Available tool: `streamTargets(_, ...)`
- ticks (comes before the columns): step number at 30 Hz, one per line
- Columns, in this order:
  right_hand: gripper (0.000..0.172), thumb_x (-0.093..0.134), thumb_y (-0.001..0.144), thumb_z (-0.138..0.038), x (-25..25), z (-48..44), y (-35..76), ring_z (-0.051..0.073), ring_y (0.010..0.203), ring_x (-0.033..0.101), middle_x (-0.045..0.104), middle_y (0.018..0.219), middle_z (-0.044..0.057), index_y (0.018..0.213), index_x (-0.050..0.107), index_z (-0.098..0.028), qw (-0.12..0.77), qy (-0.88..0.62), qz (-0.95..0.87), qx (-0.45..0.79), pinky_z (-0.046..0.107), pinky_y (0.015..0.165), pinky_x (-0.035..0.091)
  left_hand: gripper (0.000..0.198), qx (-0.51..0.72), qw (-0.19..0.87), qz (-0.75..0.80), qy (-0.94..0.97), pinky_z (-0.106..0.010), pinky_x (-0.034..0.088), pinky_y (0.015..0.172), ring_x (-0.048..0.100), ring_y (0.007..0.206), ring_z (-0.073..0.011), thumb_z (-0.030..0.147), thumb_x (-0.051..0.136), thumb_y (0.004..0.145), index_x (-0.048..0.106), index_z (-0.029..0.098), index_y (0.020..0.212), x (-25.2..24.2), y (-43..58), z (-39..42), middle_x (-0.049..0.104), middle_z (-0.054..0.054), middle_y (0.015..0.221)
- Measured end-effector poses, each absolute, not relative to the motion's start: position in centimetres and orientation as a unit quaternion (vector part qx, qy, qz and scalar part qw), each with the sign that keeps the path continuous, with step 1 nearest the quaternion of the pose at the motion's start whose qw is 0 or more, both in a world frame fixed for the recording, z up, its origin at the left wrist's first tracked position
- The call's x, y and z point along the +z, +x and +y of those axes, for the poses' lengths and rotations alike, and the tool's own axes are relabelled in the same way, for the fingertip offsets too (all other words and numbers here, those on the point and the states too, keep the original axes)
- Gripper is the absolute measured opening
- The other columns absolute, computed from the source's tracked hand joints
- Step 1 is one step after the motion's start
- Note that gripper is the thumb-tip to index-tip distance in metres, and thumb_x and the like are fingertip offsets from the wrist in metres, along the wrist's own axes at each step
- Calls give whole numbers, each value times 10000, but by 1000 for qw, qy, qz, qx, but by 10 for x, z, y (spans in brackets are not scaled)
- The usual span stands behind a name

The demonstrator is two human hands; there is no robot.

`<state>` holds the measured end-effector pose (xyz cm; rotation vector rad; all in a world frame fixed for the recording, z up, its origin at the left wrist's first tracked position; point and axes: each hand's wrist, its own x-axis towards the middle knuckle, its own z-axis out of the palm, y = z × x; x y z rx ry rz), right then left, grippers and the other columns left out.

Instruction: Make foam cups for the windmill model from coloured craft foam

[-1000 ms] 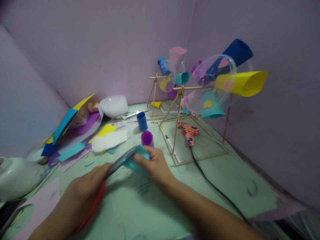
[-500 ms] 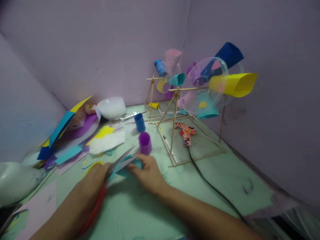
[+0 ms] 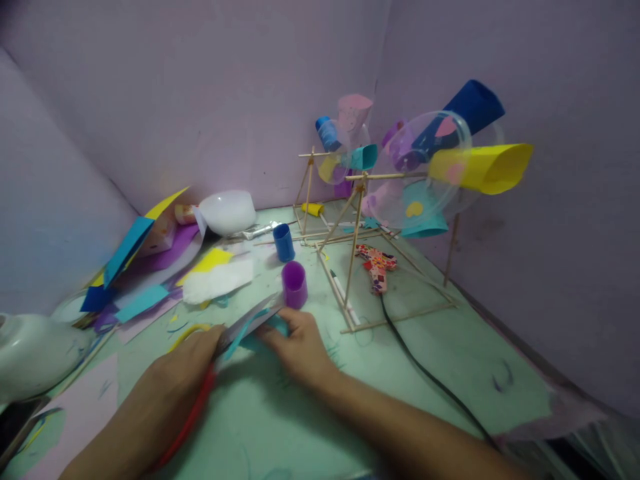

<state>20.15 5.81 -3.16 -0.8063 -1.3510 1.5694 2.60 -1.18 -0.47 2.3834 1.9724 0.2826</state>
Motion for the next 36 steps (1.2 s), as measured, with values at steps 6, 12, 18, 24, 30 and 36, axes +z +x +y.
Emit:
streamTargets(6, 147, 677, 698, -324, -32, 58, 202, 167, 662, 583, 657, 703, 0, 756, 706, -193, 443, -340, -542, 627, 311, 685, 479, 348, 107, -1, 614, 782, -308, 513, 691, 634, 769, -196, 66, 300, 820, 489, 210, 1074, -16, 21, -12, 625, -50, 808)
streamTargets(12, 180, 671, 712, -345, -37, 60, 202, 148, 653, 553, 631, 710, 5, 771, 705, -178, 453, -326, -546, 625, 281, 649, 470, 361, 99, 10, 607, 788, -306, 519, 700, 648, 753, -197, 68, 314, 813, 502, 205, 1090, -17, 19, -11, 645, -46, 778)
streamTargets(18, 299, 723, 680, -424, -43, 61, 201, 114, 582, 522, 606, 684, 7, 792, 675, -151, 429, -332, -478, 691, 228, 544, 436, 274, 121, 76, 603, 785, -272, 491, 695, 646, 792, -194, 183, 365, 833, 528, 239, 1046, -9, 11, -8, 678, -48, 896)
streamTargets(24, 324, 802, 608, -385, -39, 62, 201, 68, 524, 510, 587, 633, -32, 759, 637, -151, 417, -303, -389, 763, 179, 513, 408, 224, -32, 39, 767, 640, -348, 434, 626, 648, 813, -299, 282, 327, 853, 536, 210, 894, 16, -20, 13, 682, -112, 879)
streamTargets(30, 320, 811, 597, -391, -41, 64, 199, 77, 553, 540, 606, 645, -28, 735, 657, -147, 404, -288, -391, 775, 193, 555, 429, 267, -93, 74, 771, 626, -390, 442, 671, 631, 857, -338, 252, 440, 761, 557, 172, 987, 11, -49, 20, 660, -153, 946)
streamTargets(36, 344, 821, 583, -405, -39, 62, 197, 77, 554, 535, 612, 652, -27, 765, 664, -158, 425, -267, -376, 779, 195, 550, 417, 539, 190, 176, 754, 603, -405, 454, 851, 590, 1011, -301, 418, 574, 707, 525, 186, 1191, 14, -17, 10, 620, -120, 1151)
